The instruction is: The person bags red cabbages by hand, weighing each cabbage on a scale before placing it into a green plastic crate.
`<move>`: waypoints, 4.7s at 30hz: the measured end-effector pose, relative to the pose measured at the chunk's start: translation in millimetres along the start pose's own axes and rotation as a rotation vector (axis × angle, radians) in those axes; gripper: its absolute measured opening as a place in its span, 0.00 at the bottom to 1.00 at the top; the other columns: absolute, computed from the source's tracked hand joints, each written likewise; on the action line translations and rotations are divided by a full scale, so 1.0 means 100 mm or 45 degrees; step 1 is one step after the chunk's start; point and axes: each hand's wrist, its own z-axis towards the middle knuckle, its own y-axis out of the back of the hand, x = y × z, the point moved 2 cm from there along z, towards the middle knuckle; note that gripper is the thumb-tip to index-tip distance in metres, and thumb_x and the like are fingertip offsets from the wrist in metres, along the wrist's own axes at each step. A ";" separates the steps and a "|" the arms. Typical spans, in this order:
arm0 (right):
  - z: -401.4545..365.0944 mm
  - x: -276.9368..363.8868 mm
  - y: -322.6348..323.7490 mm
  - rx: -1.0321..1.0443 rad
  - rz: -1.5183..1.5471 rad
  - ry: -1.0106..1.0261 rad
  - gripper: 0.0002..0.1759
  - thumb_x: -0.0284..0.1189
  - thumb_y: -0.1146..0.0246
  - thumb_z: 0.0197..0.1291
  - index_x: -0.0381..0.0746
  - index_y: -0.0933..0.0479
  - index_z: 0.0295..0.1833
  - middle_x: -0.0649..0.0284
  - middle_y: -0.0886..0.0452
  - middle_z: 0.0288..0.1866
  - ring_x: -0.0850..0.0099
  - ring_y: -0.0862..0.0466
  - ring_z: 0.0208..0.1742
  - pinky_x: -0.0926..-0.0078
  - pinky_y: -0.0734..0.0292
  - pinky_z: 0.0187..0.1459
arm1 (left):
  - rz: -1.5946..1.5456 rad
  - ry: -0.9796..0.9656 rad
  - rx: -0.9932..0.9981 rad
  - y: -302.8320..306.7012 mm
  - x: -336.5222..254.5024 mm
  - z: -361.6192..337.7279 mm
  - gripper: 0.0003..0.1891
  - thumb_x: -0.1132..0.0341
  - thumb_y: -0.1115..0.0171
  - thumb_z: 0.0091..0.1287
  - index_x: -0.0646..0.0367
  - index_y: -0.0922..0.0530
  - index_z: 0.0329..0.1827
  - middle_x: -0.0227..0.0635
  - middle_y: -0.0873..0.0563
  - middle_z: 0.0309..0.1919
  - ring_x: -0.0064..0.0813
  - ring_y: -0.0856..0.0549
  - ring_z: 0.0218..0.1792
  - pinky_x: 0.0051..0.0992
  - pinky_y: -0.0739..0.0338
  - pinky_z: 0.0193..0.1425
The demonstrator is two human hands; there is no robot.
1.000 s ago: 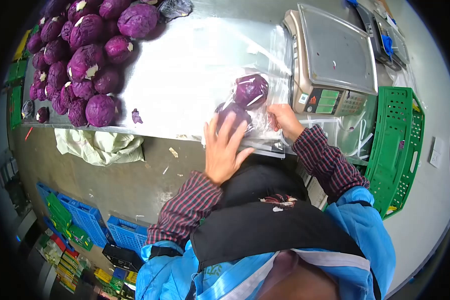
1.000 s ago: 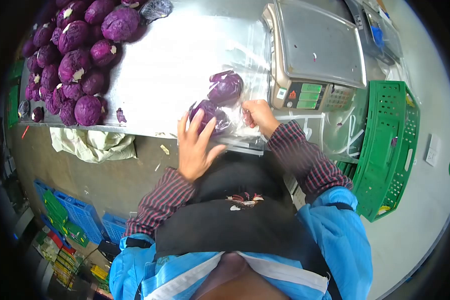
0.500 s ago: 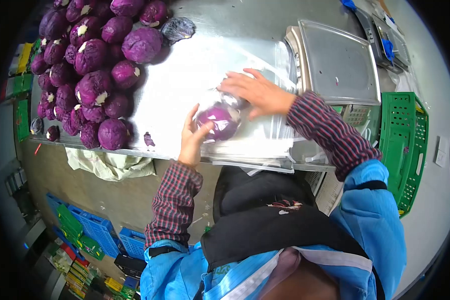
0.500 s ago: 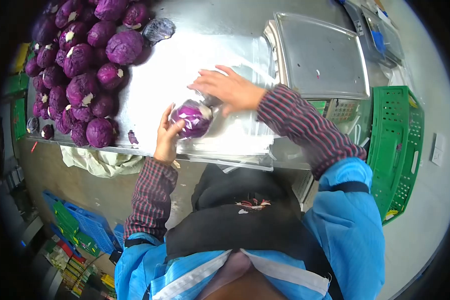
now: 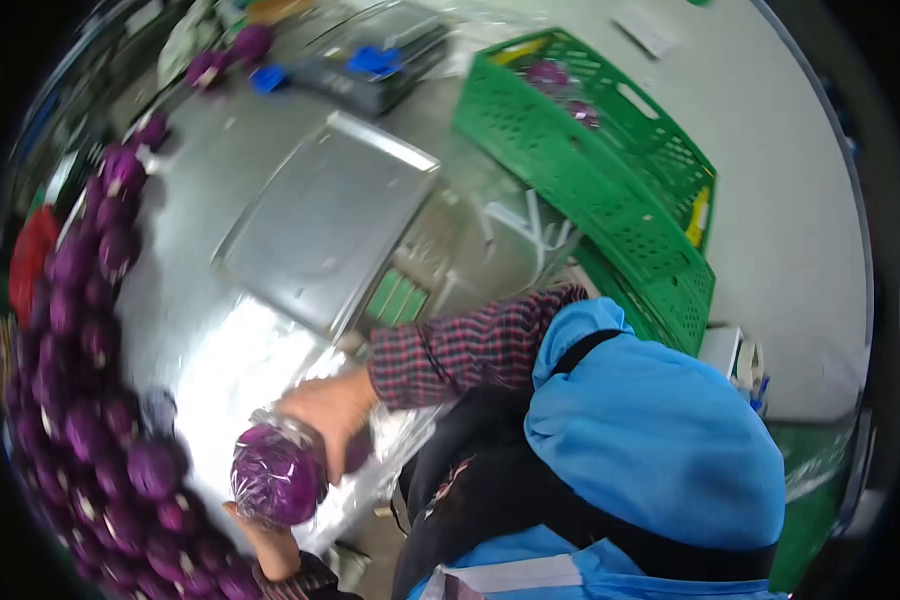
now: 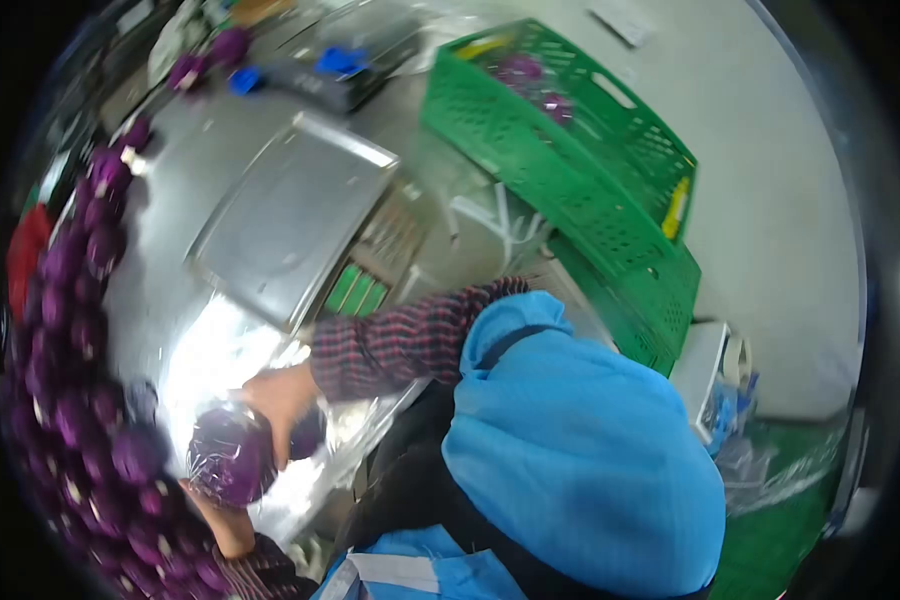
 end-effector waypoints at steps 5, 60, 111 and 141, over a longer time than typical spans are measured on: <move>-1.37 0.25 0.79 -0.365 0.548 0.007 0.57 0.39 0.15 0.24 0.32 0.34 0.65 0.52 0.20 0.57 0.64 0.22 0.59 0.69 0.30 0.63 | 0.852 -0.292 0.727 -1.56 0.13 0.18 0.44 0.32 0.66 0.72 0.59 0.53 0.79 0.45 0.47 0.77 0.34 0.47 0.76 0.38 0.54 0.79; 1.73 -0.38 0.77 0.250 -0.751 -0.039 0.30 0.37 0.29 0.52 0.38 0.25 0.60 0.55 0.22 0.55 0.60 0.20 0.53 0.67 0.27 0.57 | 1.168 -1.498 0.350 -0.14 -0.04 -0.33 0.18 0.68 0.30 0.54 0.58 0.18 0.49 0.45 0.15 0.43 0.43 0.17 0.44 0.33 0.19 0.44; -0.04 -0.75 -0.28 -0.162 -0.615 0.083 0.12 0.35 0.31 0.52 0.37 0.18 0.36 0.59 0.16 0.30 0.61 0.16 0.42 0.66 0.25 0.52 | 1.588 -0.415 0.530 0.19 -0.09 0.93 0.14 0.85 0.49 0.57 0.64 0.18 0.41 0.44 0.17 0.39 0.36 0.15 0.33 0.28 0.19 0.37; -0.35 -1.48 2.36 -1.607 -0.142 -0.351 0.08 0.26 0.40 0.65 0.32 0.22 0.39 0.67 0.23 0.24 0.83 0.28 0.25 0.79 0.34 0.27 | 0.950 -1.004 0.059 -2.14 0.21 3.09 0.13 0.61 0.39 0.66 0.64 0.24 0.36 0.45 0.18 0.25 0.39 0.17 0.29 0.35 0.25 0.35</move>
